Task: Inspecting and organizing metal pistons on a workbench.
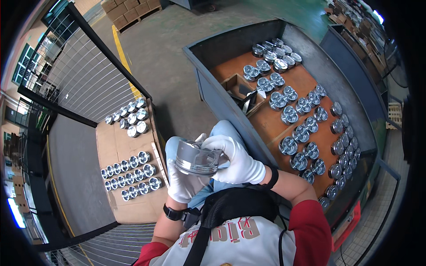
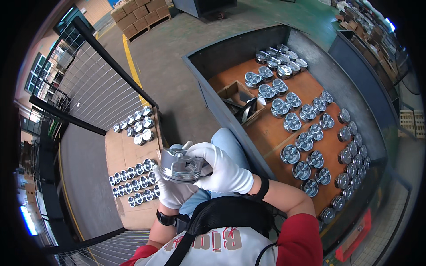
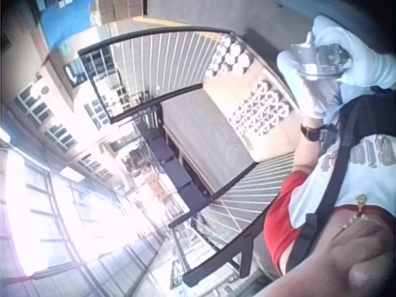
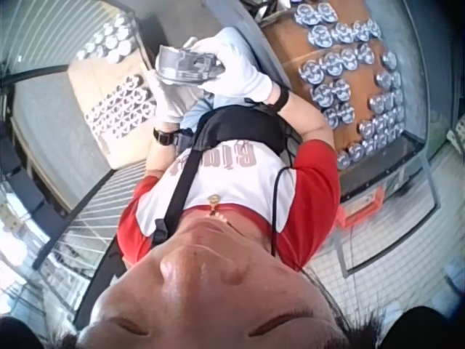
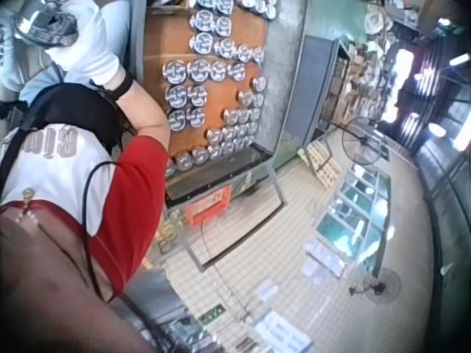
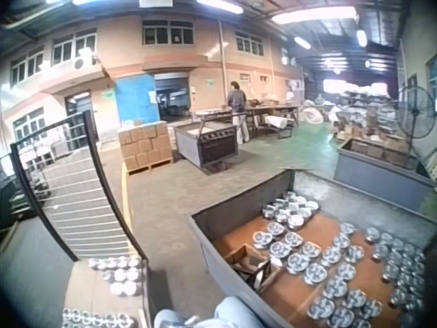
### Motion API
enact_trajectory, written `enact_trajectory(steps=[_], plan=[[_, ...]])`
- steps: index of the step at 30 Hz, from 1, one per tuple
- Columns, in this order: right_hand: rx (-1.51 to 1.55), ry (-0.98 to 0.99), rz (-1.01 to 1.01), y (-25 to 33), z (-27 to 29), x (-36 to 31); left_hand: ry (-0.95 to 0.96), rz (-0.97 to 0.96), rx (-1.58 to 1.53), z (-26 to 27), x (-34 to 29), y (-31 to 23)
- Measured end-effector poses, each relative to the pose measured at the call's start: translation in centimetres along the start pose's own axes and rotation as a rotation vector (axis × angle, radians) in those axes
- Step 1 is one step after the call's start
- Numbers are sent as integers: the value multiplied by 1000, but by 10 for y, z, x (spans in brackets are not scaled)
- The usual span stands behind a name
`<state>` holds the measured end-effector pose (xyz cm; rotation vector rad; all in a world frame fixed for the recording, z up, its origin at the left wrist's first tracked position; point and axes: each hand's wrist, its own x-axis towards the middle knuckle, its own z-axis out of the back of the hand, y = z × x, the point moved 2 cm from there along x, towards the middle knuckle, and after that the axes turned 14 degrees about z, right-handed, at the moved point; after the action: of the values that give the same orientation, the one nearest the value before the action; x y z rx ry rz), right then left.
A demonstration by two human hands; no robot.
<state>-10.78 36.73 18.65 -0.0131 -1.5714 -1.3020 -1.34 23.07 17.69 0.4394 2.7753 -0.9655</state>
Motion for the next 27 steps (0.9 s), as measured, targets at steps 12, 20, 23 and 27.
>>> enact_trajectory(steps=[12, 20, 23, 27], plan=[[-432, 78, 93, 4, 3, 12, 24, -157, -290, 18, 6, 11], [-427, 99, 76, -3, 3, 2, -25, -176, -201, 17, 1, 6], [-441, 96, 89, -4, 3, 2, 41, -143, -318, 19, -2, 4], [-447, 113, 86, -2, 5, 3, -8, -181, -231, 15, -6, -1]])
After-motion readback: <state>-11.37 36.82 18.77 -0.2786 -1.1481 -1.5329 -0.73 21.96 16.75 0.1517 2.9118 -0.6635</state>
